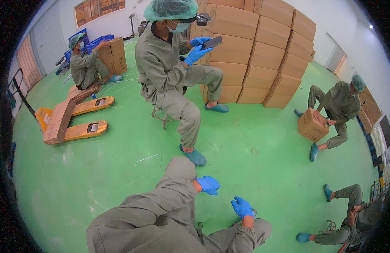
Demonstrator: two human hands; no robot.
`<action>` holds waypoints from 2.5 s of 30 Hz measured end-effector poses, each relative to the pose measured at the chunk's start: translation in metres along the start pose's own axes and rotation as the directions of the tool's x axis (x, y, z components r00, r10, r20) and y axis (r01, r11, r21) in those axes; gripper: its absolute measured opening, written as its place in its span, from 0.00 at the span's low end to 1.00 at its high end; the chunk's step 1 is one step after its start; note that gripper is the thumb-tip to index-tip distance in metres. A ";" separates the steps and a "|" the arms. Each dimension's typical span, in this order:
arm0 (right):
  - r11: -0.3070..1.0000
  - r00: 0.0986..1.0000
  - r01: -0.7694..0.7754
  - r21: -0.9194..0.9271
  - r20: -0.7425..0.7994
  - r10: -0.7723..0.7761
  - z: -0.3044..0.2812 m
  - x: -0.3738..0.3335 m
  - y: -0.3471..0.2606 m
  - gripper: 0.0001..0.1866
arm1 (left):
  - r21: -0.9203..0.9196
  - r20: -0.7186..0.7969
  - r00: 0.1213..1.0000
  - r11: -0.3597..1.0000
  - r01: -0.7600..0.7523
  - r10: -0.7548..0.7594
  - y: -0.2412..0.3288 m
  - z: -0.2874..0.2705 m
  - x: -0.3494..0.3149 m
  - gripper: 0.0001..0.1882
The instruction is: Manually assemble and fold cardboard shipping boxes on a warehouse floor.
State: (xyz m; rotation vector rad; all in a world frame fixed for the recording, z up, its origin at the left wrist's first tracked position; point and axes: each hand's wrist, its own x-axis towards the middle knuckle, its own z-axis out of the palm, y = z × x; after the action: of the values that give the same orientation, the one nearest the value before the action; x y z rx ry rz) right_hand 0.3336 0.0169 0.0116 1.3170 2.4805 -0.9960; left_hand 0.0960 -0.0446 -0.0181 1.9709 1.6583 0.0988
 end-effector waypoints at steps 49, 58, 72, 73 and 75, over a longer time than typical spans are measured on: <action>1.000 1.000 0.014 -0.004 -0.025 -0.014 0.002 0.003 0.004 0.24 | 0.011 0.012 1.000 1.000 0.009 -0.009 -0.001 0.000 0.002 0.16; 1.000 1.000 0.021 -0.001 -0.017 -0.021 0.002 0.003 0.006 0.23 | 0.024 0.046 0.998 0.999 0.030 -0.031 0.005 -0.007 -0.001 0.15; 0.974 0.991 -0.050 0.221 0.134 0.020 0.021 0.023 0.050 0.20 | -0.068 -0.100 0.995 0.997 0.021 -0.027 0.014 -0.016 -0.030 0.19; 0.973 0.990 -0.049 0.227 0.142 0.017 0.021 0.024 0.052 0.20 | -0.090 -0.107 0.993 0.995 0.035 -0.045 0.013 -0.016 -0.036 0.19; 0.975 0.987 -0.043 0.217 0.162 0.008 0.024 0.027 0.052 0.20 | -0.130 -0.261 0.965 0.991 -0.018 -0.016 0.010 -0.017 -0.047 0.19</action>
State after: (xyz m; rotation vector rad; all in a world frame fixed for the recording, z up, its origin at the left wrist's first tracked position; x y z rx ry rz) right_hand 0.3538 0.0404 -0.0435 1.2670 2.2813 -1.3470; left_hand 0.0869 -0.0833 0.0140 1.9234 1.7638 0.4753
